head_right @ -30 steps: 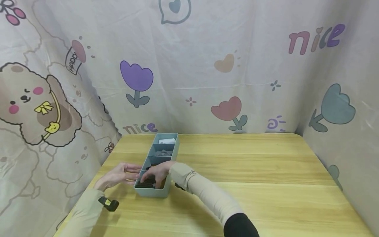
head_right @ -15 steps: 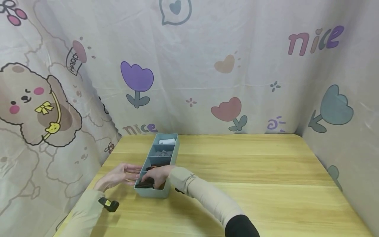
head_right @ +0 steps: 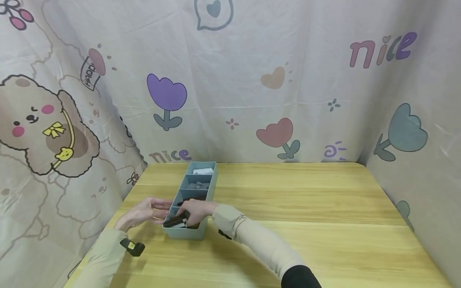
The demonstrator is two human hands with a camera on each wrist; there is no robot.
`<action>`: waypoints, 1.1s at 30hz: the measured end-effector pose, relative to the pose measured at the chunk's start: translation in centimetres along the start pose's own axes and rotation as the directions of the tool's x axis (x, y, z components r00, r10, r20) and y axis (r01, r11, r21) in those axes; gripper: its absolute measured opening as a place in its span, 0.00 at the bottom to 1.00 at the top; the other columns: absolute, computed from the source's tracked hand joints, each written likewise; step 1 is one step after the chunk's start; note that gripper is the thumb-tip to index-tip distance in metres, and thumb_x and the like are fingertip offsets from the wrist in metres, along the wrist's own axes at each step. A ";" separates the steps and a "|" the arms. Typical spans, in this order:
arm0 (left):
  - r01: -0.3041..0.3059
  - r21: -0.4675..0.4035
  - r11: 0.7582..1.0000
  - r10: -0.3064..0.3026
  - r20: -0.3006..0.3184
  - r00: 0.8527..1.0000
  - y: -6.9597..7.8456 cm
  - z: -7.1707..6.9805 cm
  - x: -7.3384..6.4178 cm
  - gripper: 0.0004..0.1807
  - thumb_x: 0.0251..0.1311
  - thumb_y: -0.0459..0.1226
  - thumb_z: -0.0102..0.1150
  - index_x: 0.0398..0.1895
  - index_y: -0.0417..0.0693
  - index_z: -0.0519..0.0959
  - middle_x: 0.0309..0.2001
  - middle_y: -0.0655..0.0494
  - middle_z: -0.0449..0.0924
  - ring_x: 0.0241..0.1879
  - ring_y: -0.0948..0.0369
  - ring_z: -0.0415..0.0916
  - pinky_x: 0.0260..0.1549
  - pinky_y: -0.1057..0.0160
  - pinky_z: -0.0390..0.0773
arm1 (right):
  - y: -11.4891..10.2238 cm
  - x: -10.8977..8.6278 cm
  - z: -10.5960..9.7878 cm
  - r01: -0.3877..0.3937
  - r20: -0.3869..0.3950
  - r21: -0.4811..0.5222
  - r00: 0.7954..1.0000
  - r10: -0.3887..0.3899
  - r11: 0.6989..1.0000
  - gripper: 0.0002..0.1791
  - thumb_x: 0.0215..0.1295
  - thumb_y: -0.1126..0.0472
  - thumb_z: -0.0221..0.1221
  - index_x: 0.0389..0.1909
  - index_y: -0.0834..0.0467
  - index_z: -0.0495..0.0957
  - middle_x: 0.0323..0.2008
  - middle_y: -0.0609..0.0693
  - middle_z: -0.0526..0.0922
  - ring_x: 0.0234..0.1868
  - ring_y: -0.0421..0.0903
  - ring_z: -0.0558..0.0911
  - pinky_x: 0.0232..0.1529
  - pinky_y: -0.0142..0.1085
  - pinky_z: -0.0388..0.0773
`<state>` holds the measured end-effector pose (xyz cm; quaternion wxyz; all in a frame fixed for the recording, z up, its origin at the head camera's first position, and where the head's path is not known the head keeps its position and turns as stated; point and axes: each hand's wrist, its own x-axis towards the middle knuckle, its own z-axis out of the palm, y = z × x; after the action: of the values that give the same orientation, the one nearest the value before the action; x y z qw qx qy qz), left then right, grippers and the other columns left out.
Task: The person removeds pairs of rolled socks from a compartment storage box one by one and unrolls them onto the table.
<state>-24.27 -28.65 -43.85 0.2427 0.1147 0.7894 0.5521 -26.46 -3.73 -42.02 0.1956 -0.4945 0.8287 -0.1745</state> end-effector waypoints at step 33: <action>-0.032 0.069 0.997 0.034 -0.033 0.999 0.6 0.4 -0.4 0.31 0.63 0.27 0.60 0.67 0.21 0.64 0.59 0.23 0.74 0.48 0.44 0.85 0.38 0.56 0.88 | 5.9 -9.5 0.1 0.123 -0.445 0.528 0.883 0.151 0.840 0.24 0.60 0.71 0.57 0.59 0.65 0.80 0.57 0.62 0.84 0.52 0.45 0.81 0.56 0.33 0.77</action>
<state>-23.76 -28.29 -43.26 0.2158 0.1264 0.8099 0.5306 -26.70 7.38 -43.51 0.1219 -0.3551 0.7709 -0.5145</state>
